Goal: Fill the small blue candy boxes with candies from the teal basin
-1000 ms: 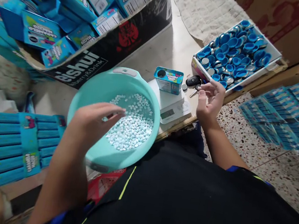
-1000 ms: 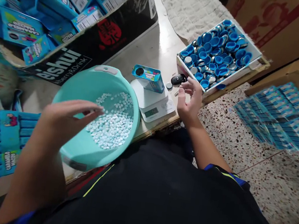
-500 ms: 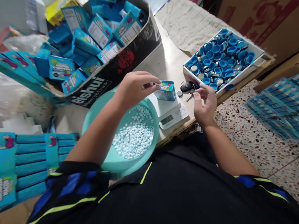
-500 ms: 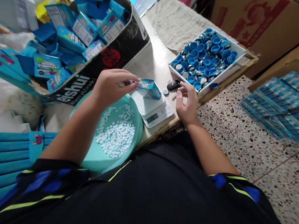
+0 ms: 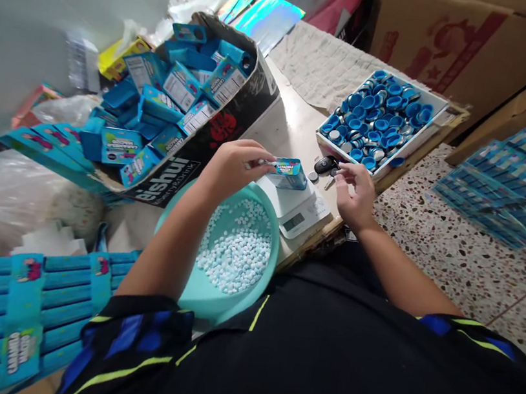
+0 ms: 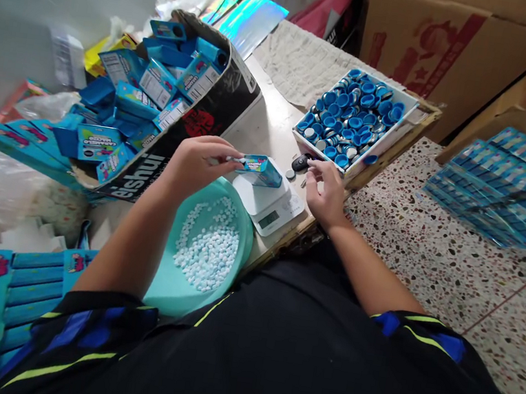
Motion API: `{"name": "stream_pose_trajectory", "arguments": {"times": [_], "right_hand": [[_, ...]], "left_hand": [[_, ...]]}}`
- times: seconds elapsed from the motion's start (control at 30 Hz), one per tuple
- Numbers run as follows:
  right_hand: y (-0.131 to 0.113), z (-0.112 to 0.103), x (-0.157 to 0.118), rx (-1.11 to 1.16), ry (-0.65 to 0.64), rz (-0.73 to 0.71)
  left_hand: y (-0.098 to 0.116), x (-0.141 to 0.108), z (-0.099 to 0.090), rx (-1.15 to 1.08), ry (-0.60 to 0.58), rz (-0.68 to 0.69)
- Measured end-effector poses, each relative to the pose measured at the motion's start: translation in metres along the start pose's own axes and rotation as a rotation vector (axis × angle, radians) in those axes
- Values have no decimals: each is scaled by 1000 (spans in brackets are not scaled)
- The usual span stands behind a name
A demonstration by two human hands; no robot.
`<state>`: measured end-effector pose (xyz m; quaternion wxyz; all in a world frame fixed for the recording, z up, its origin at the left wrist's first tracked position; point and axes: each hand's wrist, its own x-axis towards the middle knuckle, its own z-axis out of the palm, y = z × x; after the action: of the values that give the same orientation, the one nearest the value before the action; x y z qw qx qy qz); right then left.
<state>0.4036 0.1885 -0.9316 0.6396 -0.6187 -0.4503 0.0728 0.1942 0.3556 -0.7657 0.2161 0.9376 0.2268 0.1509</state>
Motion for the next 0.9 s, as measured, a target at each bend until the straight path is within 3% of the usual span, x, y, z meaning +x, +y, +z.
{"name": "stream_pose_trajectory", "arguments": {"times": [0.23,0.53,0.9], "right_hand": [[-2,0,0,-14,1,21],[4,0,-2,11,-9,59],[7,1,-4,5,-6,69]], "left_hand": [[1,0,-1,58,-9,44],[24,-6,-22,114,116,-20],[14,3,5,42,32,-13]]}}
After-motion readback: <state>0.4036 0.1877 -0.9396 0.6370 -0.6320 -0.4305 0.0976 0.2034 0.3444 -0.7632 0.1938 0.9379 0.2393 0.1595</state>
